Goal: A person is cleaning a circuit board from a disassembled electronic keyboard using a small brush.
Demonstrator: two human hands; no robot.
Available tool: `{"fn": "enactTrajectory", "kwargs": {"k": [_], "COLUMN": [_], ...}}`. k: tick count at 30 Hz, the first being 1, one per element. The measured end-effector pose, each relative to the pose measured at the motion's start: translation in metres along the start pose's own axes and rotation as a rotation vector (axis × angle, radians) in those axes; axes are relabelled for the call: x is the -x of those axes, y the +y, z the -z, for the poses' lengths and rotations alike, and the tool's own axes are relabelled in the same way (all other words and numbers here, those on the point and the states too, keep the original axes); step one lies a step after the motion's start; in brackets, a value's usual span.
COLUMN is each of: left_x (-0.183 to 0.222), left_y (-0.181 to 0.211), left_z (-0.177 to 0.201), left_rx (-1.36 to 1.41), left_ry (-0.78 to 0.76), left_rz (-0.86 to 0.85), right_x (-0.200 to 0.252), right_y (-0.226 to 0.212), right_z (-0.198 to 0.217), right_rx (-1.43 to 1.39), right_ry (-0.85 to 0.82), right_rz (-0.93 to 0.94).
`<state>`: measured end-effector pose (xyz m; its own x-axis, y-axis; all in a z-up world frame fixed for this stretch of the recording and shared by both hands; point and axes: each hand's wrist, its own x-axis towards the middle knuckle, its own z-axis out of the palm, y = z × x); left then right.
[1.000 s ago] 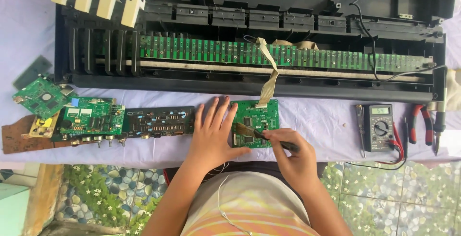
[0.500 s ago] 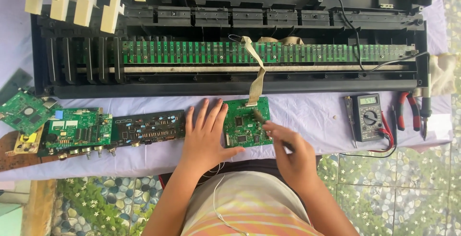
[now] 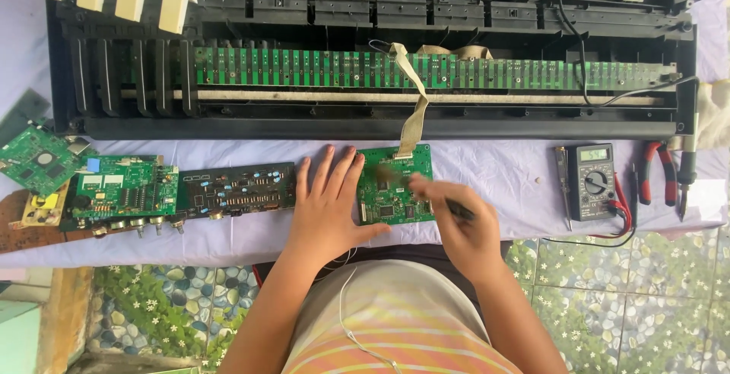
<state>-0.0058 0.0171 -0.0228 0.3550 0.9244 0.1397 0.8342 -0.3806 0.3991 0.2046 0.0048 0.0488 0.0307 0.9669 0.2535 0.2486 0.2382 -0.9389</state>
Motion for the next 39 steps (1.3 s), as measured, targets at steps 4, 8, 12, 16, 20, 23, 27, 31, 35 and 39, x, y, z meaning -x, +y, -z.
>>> {"fn": "enactTrajectory", "kwargs": {"k": [4, 8, 12, 16, 20, 23, 27, 31, 35, 39], "left_x": [0.000, 0.001, 0.001, 0.002, -0.002, -0.013, -0.032, -0.063, -0.059, -0.070], "left_y": [0.000, -0.001, -0.001, -0.001, -0.005, -0.024, -0.088, -0.121, -0.152, -0.128], "left_z": [-0.001, -0.003, -0.005, -0.003, 0.036, 0.102, 0.145, 0.167, 0.152, 0.191], "left_rx": [-0.001, -0.039, -0.039, -0.068, -0.150, -0.294, -0.373, -0.194, -0.413, -0.127], "left_ry": [0.006, 0.058, 0.104, 0.113, -0.112, -0.086, 0.405, 0.015, 0.131, 0.050], "left_rz": [0.004, -0.022, -0.030, -0.045, -0.093, 0.032, 0.529, 0.940, 0.678, 0.782], "right_x": [0.002, 0.003, 0.015, 0.016, 0.027, 0.038, 0.040, 0.038, 0.042, 0.041], "right_y": [0.015, -0.001, 0.002, -0.002, 0.009, 0.011, 0.006, 0.005, 0.008, 0.009], "right_z": [0.009, 0.001, 0.009, -0.005, 0.002, 0.001, -0.001, 0.000, 0.002, 0.004], "right_rx": [0.413, 0.282, -0.242, -0.074, 0.302, 0.388, 0.402, 0.381, 0.331, 0.312], "right_ry": [0.202, -0.007, 0.031, -0.108, -0.109, -0.265, -0.268, -0.258, -0.260, -0.241], "right_rz": [0.166, 0.337, 0.015, -0.050, 0.311, 0.375, 0.349, 0.360, 0.334, 0.327]}}
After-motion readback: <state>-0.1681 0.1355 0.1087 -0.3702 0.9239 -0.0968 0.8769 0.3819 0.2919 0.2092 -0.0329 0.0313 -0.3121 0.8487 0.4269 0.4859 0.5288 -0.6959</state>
